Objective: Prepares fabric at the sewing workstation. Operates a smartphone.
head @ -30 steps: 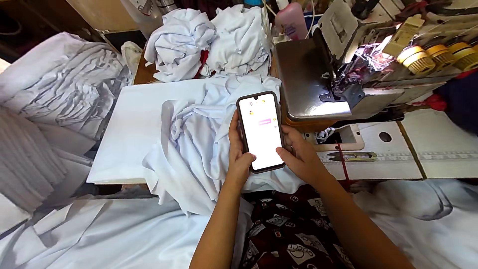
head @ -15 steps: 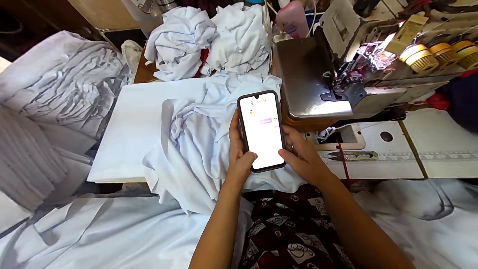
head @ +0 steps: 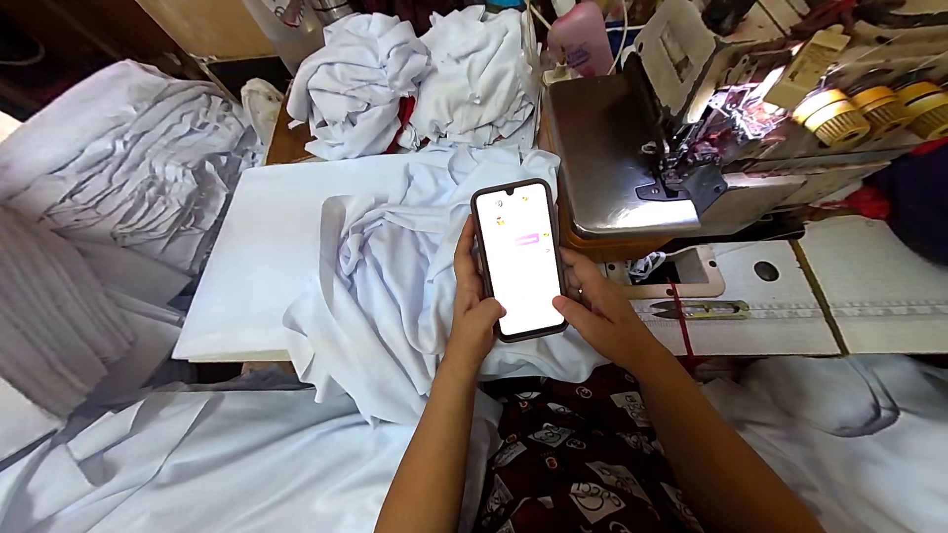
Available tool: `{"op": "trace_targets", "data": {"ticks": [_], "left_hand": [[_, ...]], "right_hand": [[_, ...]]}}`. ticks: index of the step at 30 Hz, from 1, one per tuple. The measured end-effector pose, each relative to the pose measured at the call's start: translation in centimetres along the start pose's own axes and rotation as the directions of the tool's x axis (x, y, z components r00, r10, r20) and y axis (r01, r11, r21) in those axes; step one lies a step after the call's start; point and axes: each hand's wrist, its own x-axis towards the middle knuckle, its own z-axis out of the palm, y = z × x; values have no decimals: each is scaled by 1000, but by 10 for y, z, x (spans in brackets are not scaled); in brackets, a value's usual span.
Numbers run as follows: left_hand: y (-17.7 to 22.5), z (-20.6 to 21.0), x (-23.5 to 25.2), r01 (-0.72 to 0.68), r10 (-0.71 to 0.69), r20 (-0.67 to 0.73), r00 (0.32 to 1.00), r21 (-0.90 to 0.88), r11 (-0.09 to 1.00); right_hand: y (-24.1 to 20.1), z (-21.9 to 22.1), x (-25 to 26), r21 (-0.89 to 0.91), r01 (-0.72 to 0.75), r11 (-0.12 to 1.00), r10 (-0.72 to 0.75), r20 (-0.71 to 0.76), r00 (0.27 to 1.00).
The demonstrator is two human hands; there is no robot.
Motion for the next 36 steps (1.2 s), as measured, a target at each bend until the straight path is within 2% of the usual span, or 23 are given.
{"op": "trace_targets", "data": {"ticks": [9,26,36], "left_hand": [[1,2,0,-9,8,4,1000,72,997],[1,4,1,17,-14,-42,999,75,997],[-3,-3,0,-39,38,53,998,15,999]], "right_hand": [[2,0,-1,-8,12,1000,-12,-12,1000],[1,0,-1,-13,8,1000,-8,5,1000],[-9,2,-3,12,-130,991,130,21,991]]}}
